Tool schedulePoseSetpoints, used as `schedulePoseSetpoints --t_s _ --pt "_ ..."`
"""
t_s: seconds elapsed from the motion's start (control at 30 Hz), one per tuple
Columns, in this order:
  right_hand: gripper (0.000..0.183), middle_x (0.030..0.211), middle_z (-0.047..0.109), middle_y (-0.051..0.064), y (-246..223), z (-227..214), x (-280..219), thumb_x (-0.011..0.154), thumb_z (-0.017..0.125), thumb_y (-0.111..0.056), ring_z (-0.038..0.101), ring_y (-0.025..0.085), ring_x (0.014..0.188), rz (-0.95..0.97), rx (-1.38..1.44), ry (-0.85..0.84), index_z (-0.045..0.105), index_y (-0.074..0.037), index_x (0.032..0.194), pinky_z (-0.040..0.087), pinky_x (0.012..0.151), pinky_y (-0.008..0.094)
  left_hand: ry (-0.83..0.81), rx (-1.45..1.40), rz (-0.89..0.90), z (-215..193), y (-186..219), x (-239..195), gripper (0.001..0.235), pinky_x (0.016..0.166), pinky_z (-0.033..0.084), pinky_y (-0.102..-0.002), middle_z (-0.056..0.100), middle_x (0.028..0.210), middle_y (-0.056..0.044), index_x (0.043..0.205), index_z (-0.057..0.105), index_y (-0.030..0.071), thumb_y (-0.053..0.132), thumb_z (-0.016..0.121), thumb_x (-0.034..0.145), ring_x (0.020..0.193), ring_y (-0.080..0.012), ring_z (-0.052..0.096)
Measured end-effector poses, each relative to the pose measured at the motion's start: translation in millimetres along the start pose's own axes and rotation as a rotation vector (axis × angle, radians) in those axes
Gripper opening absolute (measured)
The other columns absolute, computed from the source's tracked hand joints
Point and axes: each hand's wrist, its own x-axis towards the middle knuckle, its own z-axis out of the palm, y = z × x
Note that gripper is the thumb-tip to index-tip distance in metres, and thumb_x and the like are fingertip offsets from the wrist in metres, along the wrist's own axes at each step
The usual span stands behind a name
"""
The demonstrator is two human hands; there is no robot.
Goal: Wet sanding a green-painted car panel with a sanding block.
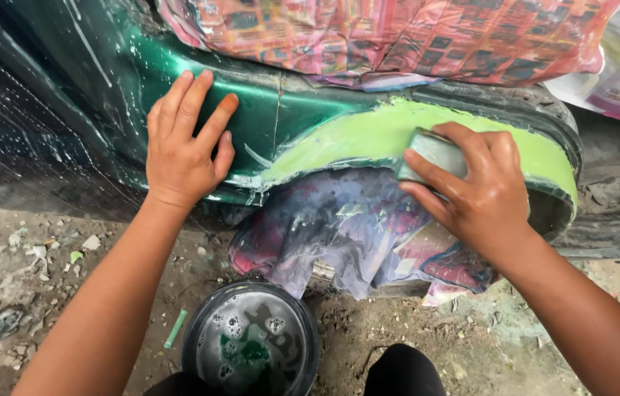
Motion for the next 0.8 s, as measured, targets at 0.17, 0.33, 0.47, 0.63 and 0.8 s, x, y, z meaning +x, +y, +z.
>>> schedulePoseSetpoints --t_s 0.17,0.33,0.47,0.63,0.8 --pt "0.033 0.135 0.06 0.013 -4.7 3.6 12.5 0.089 0.092 -0.026 0.051 0.032 0.1 -0.005 -0.013 0.001 0.081 -0.014 0.117 0.046 0.092 0.044 -0.018 -0.003 -0.01 -2.5 2.2 -0.9 0.045 0.115 0.039 -0.05 0.046 0.157 -0.017 0.14 0.071 0.006 0.01 0.074 0.095 0.146 -0.0362 0.043" --pt "0.033 0.134 0.061 0.012 -1.1 -1.6 7.0 0.087 0.091 -0.028 0.052 0.03 0.101 0.006 -0.055 -0.014 0.081 -0.017 0.117 0.046 0.093 0.042 -0.005 0.0 -0.01 -0.6 1.3 0.2 0.045 0.115 0.04 -0.05 0.046 0.157 -0.017 0.138 0.07 0.007 0.01 0.073 0.094 0.146 -0.0361 0.044" --pt "0.035 0.134 0.061 0.013 -2.0 -0.6 3.7 0.088 0.09 -0.028 0.051 0.029 0.097 0.018 -0.012 -0.012 0.08 -0.016 0.119 0.047 0.091 0.042 0.001 -0.002 -0.01 -2.9 2.7 0.4 0.044 0.114 0.04 -0.049 0.047 0.156 -0.017 0.138 0.07 0.007 0.01 0.072 0.094 0.145 -0.0358 0.045" --pt "0.035 0.133 0.062 0.013 -1.9 2.3 7.6 0.088 0.091 -0.029 0.052 0.03 0.099 0.022 -0.02 0.002 0.08 -0.016 0.118 0.047 0.092 0.043 -0.007 0.005 -0.02 0.2 4.0 -3.2 0.045 0.114 0.04 -0.049 0.047 0.157 -0.017 0.138 0.07 0.008 0.011 0.072 0.093 0.146 -0.0354 0.045" --pt "0.034 0.133 0.061 0.013 -2.8 1.5 5.4 0.086 0.09 -0.026 0.052 0.03 0.098 0.026 -0.005 -0.001 0.08 -0.015 0.116 0.048 0.092 0.042 -0.012 -0.001 -0.025 -1.2 0.4 -2.3 0.046 0.114 0.04 -0.05 0.046 0.158 -0.016 0.139 0.069 0.009 0.011 0.072 0.093 0.146 -0.0357 0.045"
